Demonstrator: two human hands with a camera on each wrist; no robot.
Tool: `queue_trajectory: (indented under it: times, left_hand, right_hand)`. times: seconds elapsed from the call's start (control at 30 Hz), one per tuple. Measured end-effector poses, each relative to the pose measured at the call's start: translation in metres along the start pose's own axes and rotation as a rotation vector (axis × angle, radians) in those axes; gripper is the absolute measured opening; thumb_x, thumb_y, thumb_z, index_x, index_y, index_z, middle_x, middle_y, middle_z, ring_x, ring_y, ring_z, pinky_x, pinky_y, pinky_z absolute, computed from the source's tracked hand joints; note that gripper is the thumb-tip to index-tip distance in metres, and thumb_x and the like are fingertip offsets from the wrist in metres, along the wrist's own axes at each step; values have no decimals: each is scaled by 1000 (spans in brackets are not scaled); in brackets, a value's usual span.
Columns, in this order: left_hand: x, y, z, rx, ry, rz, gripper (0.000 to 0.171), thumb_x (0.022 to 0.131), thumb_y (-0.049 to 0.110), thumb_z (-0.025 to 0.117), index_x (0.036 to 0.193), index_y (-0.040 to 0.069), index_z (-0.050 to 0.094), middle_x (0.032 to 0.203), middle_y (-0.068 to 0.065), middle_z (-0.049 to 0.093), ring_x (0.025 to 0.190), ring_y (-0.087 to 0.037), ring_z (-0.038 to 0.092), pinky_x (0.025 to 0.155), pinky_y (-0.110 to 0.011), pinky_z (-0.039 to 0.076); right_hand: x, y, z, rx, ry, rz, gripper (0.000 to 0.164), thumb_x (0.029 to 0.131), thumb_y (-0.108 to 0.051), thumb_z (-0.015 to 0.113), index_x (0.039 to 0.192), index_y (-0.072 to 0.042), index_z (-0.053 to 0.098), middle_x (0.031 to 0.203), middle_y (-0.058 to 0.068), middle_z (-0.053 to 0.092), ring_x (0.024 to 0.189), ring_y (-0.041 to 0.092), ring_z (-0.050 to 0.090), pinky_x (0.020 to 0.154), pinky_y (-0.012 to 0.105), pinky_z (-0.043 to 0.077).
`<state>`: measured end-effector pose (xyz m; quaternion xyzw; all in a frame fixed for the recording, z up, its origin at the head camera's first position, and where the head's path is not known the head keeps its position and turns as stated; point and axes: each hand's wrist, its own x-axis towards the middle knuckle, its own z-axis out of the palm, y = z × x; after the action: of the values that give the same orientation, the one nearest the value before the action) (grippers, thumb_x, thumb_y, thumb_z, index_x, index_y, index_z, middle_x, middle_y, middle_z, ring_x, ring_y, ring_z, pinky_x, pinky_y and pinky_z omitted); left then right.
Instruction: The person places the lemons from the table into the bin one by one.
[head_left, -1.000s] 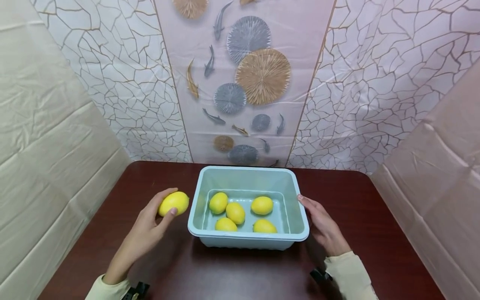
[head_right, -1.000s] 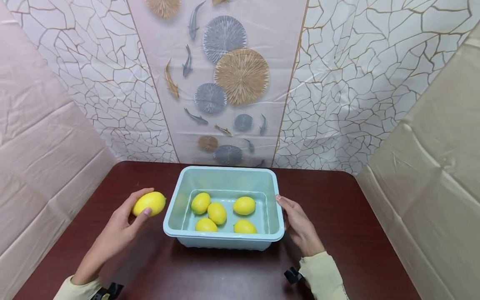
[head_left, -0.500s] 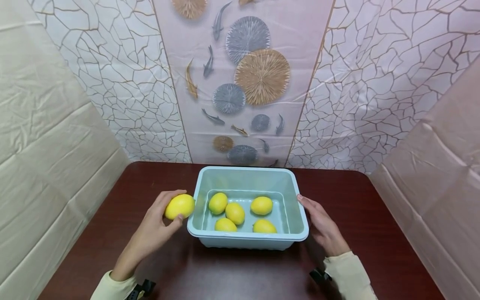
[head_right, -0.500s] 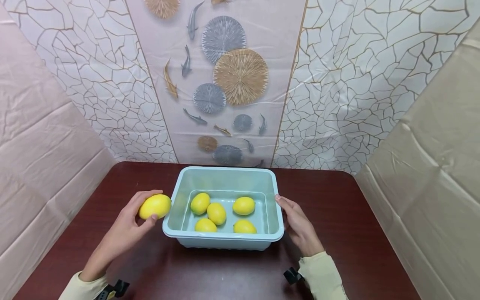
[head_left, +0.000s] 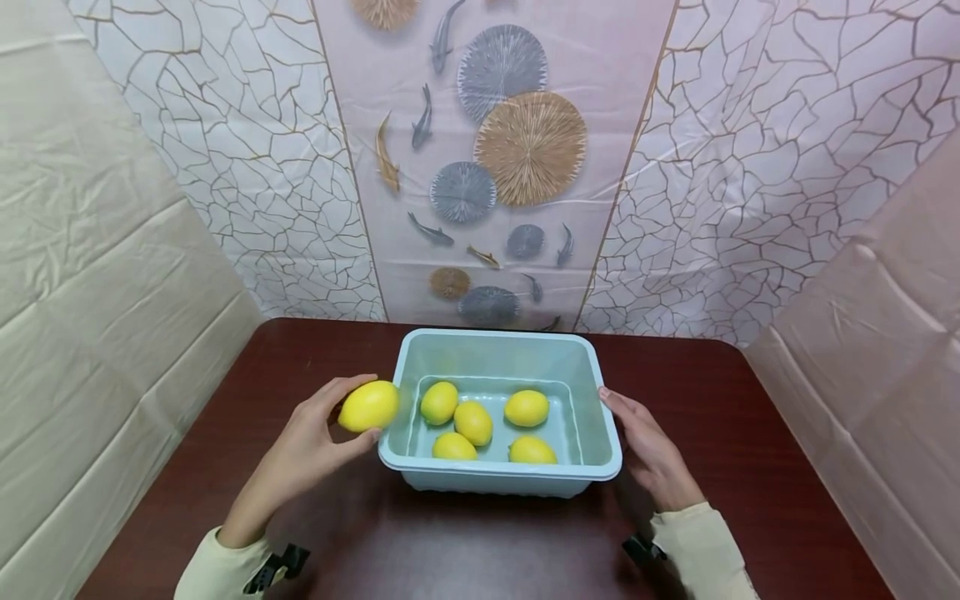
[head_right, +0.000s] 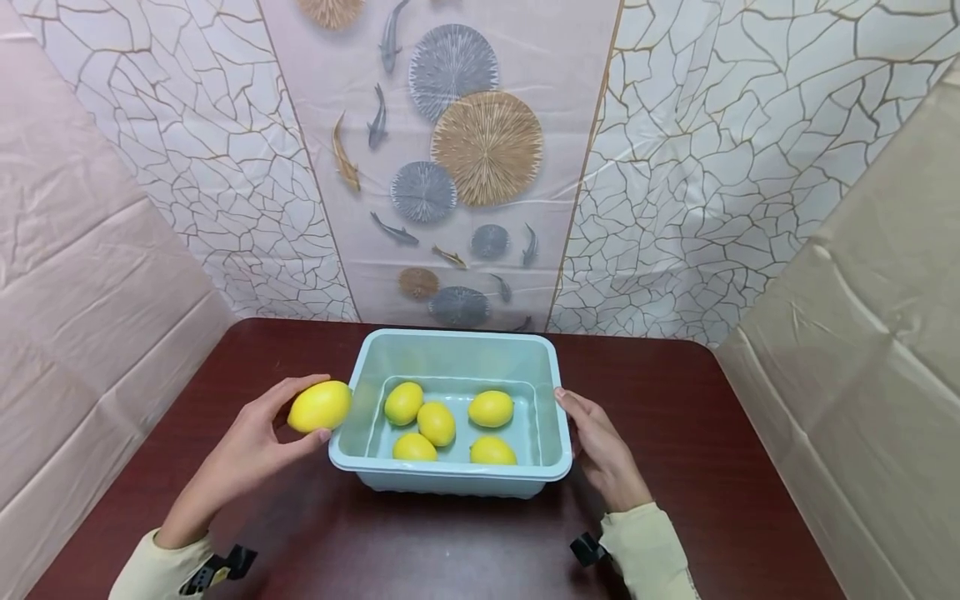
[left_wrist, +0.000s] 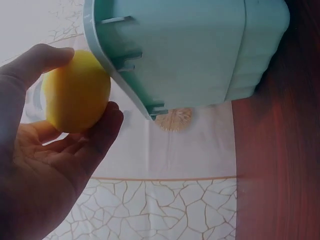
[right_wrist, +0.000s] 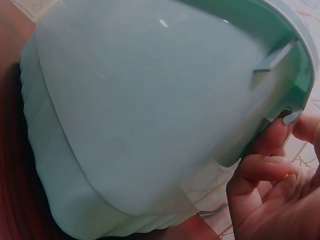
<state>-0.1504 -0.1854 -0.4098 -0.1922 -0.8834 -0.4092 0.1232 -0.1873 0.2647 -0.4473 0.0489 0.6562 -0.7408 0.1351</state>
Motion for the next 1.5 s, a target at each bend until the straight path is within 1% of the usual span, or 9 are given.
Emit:
queue_trajectory:
  times: [0.27,0.43,0.67,0.83,0.9,1.07,1.2,1.37,1.5]
  left_hand:
    - [12,4,3,-25,29,-14,67,79,16,95,139,14,65,125,1,68,98,-18,61,79,-26,56]
    - [19,8,6,-45,5,-6,64,78,16,95,135,17,66,122,2,67,97,-18,60,78,-28,57]
    - [31,14,13,-59,-30,27,65,77,11,94,135,15,65,124,1,66,100,-18,61,80,-29,58]
    - [39,17,19,-65,-73,50,67,79,15,93,139,15,64,128,1,66,103,-18,62,84,-30,59]
    - [42,17,22,-73,-90,60,66,81,16,93,140,15,64,129,1,67,102,-19,62,80,-32,59]
    - [51,15,28,-69,-97,70,63,81,17,93,138,15,66,126,3,68,102,-18,62,81,-35,58]
    - [56,16,34,-68,-99,71,62,80,19,94,135,16,67,126,4,68,105,-16,63,88,-39,57]
    - [60,17,41,-72,-135,90,62,79,17,92,136,15,66,130,2,68,110,-18,64,94,-43,57]
    - [62,18,47,-72,-166,116,63,78,14,91,136,14,66,129,1,68,109,-18,64,93,-42,57]
  right_hand:
    - [1,1,2,-1,10,-1,50,112,-40,51,143,-1,56,104,-1,76,92,10,73,79,29,60]
    - [1,-1,1,-13,15,-6,54,112,-42,51,145,1,53,104,-3,76,92,9,72,79,28,59]
    - [2,-3,1,-28,15,-2,62,112,-44,51,152,3,45,107,-5,75,96,7,70,81,27,58]
    - [2,-2,1,-31,13,2,65,112,-44,50,155,4,42,109,-5,75,97,7,70,82,28,58]
    - [2,-1,1,-35,14,2,66,112,-44,50,156,4,41,110,-6,74,99,6,69,83,28,57]
    - [3,1,1,-39,21,4,67,111,-45,51,156,4,40,112,-6,73,100,6,68,84,28,57]
    - [3,1,1,-40,26,6,67,112,-44,50,156,4,40,111,-6,73,99,6,68,84,27,57]
    - [3,1,2,-42,28,16,68,111,-45,50,157,4,39,113,-6,73,101,6,67,85,27,56]
    - [2,1,2,-45,30,19,69,111,-46,51,158,3,38,113,-6,72,101,6,67,85,28,56]
